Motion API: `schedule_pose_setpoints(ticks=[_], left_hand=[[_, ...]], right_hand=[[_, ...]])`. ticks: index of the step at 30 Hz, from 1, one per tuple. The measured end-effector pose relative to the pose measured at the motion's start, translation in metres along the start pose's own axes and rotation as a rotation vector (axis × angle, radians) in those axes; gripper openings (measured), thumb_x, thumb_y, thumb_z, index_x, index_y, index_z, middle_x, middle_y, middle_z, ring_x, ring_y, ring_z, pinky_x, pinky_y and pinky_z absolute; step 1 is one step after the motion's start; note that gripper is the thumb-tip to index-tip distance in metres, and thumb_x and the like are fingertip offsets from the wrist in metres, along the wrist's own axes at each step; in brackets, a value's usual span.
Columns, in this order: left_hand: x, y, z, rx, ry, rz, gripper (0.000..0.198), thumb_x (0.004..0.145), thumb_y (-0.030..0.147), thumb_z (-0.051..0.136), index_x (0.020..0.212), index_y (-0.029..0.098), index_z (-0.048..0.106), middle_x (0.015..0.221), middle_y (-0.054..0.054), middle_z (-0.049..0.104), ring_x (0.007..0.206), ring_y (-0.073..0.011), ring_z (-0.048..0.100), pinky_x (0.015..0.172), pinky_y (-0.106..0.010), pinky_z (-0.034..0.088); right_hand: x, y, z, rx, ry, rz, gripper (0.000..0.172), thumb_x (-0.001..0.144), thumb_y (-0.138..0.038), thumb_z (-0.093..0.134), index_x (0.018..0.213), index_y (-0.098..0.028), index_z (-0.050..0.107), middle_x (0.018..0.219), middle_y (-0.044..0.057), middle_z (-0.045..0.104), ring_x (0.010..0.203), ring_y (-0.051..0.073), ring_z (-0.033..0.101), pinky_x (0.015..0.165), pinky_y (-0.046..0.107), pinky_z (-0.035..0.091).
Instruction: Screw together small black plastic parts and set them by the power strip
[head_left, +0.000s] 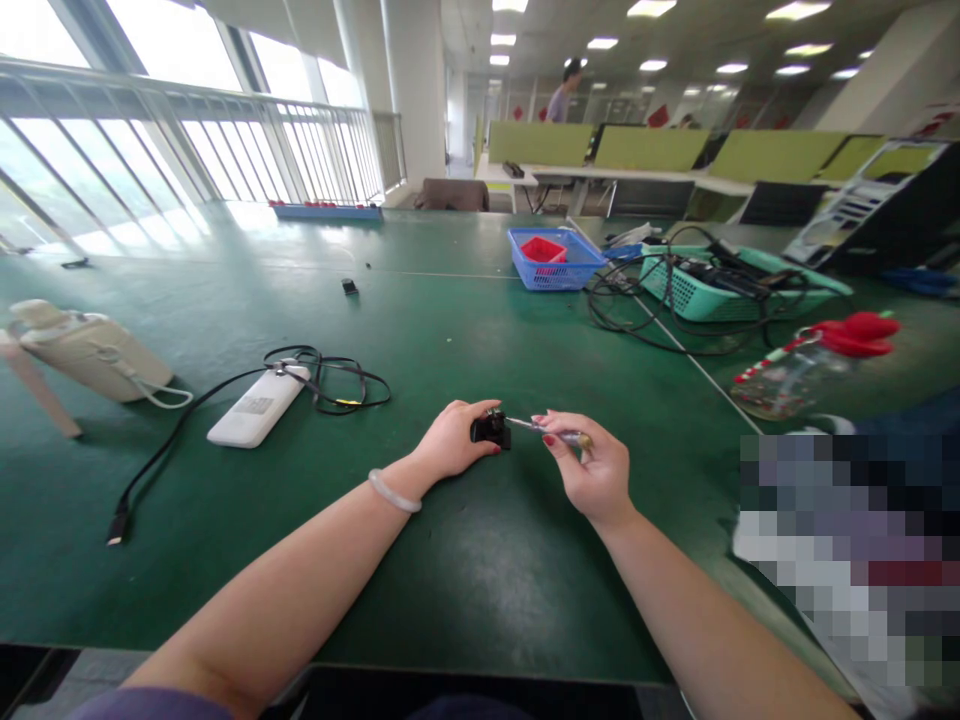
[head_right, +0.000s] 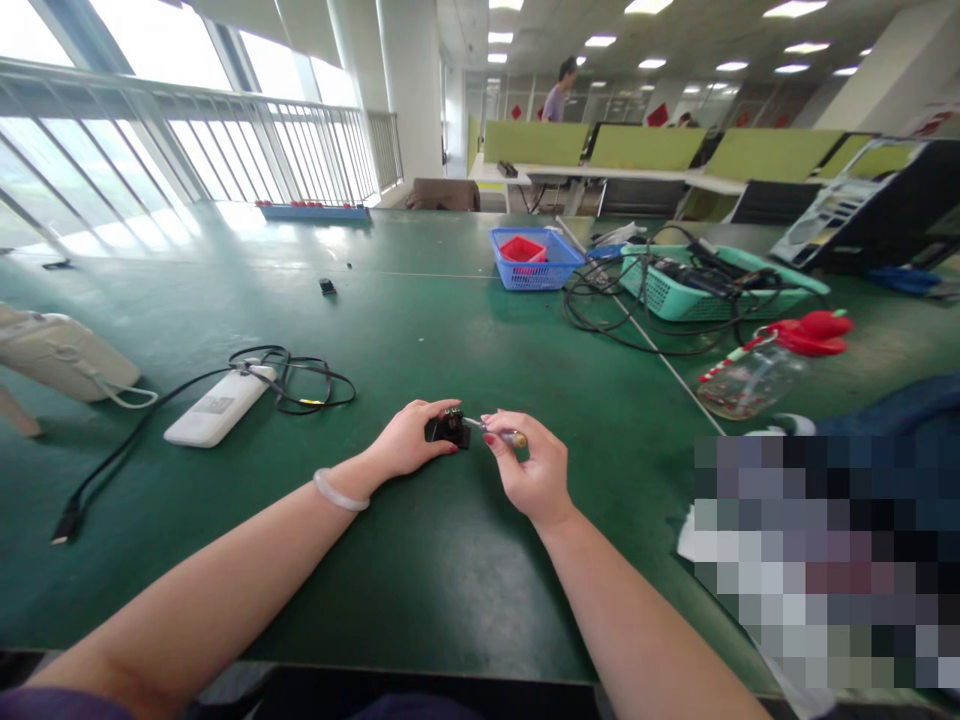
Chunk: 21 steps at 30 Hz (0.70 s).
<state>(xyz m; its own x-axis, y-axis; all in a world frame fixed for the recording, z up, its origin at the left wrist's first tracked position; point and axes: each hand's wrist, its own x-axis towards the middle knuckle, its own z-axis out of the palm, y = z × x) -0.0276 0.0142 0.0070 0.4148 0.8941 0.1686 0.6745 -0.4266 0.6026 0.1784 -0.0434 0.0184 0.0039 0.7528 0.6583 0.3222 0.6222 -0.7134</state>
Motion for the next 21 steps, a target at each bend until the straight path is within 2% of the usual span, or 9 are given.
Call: schedule_pose_setpoints(ticks=[3,8,16,21], left_hand=[[-0.001,0.000,0.000,-0.021,-0.015,-0.014,0.076,0.070,0.030,0.077,0.139,0.025,0.047,0.112,-0.006,0.068,0.108,-0.0252,0.057,0.099,-0.040,0.045],[-0.003,0.000,0.002,-0.038,-0.016,0.028,0.077,0.072,0.025,0.075,0.141,0.026,0.041,0.116,-0.003,0.068,0.109,-0.0241,0.057,0.102,-0.040,0.043],[-0.002,-0.002,0.004,-0.006,-0.027,0.033,0.075,0.072,0.028,0.075,0.140,0.028,0.043,0.113,-0.003,0.068,0.106,-0.0243,0.058,0.098,-0.040,0.045],[-0.002,-0.002,0.005,0.017,-0.028,0.033,0.076,0.072,0.030,0.076,0.140,0.029,0.043,0.113,-0.005,0.068,0.105,-0.0241,0.058,0.098,-0.040,0.045]], right_hand=[[0.002,0.004,-0.001,0.005,0.076,0.098,0.004,0.086,-0.028,0.066,0.089,-0.025,0.066,0.092,0.005,0.072,0.093,0.024,0.069,0.093,0.044,0.054],[0.003,0.008,0.002,0.105,0.149,0.204,0.013,0.083,-0.034,0.070,0.087,-0.023,0.064,0.085,0.004,0.069,0.083,0.021,0.070,0.081,0.038,0.057],[0.003,0.013,0.012,0.040,0.053,0.235,0.017,0.083,-0.039,0.069,0.084,-0.022,0.064,0.084,0.003,0.070,0.081,0.019,0.069,0.081,0.035,0.056],[0.004,0.001,0.010,-0.181,-0.065,0.135,0.010,0.087,-0.034,0.063,0.087,-0.024,0.065,0.088,0.003,0.071,0.082,0.020,0.068,0.081,0.035,0.053]])
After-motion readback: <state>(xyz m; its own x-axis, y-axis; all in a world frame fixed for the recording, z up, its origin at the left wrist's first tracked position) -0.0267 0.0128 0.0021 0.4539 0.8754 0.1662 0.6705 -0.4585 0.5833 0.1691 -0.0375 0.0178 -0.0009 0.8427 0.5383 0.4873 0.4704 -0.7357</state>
